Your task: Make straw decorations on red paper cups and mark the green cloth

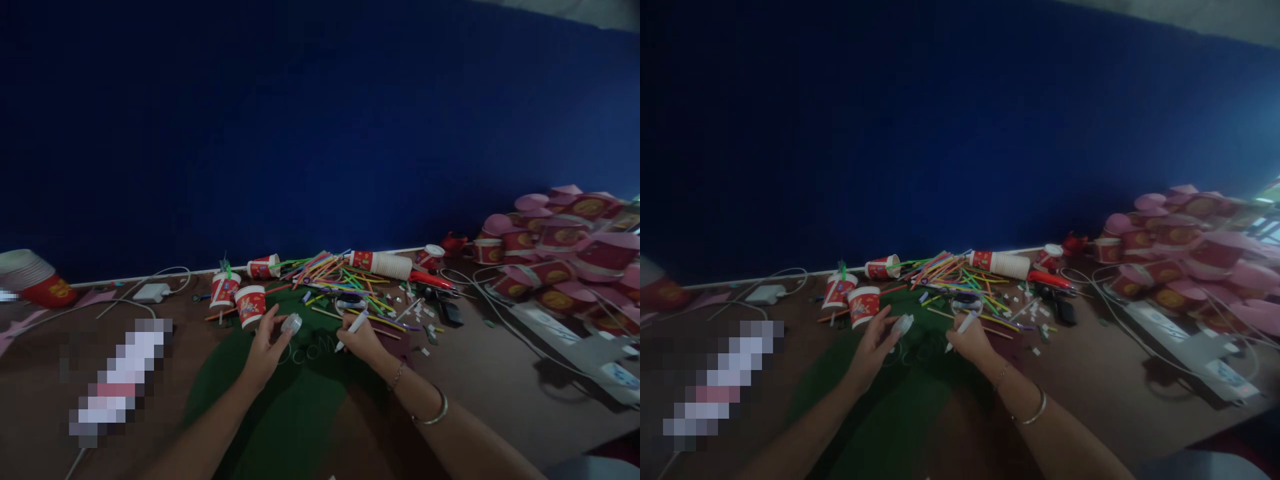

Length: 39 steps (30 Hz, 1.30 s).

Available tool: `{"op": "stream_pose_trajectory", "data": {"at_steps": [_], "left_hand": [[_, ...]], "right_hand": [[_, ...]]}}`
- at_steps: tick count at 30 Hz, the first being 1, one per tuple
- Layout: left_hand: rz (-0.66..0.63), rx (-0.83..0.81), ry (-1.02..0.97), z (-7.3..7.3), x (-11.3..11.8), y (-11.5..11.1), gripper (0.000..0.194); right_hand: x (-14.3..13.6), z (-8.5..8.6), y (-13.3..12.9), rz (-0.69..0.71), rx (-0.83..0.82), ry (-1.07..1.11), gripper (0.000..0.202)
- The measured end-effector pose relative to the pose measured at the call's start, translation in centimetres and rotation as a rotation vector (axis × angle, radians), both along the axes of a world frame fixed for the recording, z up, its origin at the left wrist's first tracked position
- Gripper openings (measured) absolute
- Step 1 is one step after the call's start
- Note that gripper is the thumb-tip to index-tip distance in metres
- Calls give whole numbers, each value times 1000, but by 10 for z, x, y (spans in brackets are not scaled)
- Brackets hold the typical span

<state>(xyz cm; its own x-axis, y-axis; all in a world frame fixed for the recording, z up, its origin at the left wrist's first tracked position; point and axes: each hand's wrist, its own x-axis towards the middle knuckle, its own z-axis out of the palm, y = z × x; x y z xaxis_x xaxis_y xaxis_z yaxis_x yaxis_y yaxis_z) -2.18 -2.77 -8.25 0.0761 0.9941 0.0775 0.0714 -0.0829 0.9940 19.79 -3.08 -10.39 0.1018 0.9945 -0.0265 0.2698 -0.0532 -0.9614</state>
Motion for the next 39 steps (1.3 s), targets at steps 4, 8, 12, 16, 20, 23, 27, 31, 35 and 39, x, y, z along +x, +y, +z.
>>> {"op": "stream_pose_trajectory", "data": {"at_steps": [4,8,12,16,20,23,27,31,35,39], "left_hand": [[-6,-16,9,1,0,0,68],[2,-19,11,1,-1,-1,68],[-17,-18,15,-1,-2,0,69],[-17,-21,6,-1,-1,0,71],[-11,-31,2,2,0,-1,69],[-1,-29,-5,4,1,-2,69],[-6,-26,-15,3,0,-2,69],[-7,-12,-7,2,0,-1,69],[-6,-8,-12,2,0,-1,68],[-8,-10,-9,3,1,-2,68]], "right_hand": [[0,5,-1,37,-21,43,15],[1,10,-1,34,25,62,22],[0,8,0,38,80,43,20],[0,4,0,38,25,30,18],[-1,5,-1,40,10,18,17],[-1,6,-2,44,2,9,17],[-1,5,-1,51,1,-3,18],[0,2,0,58,14,-12,18],[0,-1,0,67,19,-19,18],[0,-2,0,68,24,-23,18]]}}
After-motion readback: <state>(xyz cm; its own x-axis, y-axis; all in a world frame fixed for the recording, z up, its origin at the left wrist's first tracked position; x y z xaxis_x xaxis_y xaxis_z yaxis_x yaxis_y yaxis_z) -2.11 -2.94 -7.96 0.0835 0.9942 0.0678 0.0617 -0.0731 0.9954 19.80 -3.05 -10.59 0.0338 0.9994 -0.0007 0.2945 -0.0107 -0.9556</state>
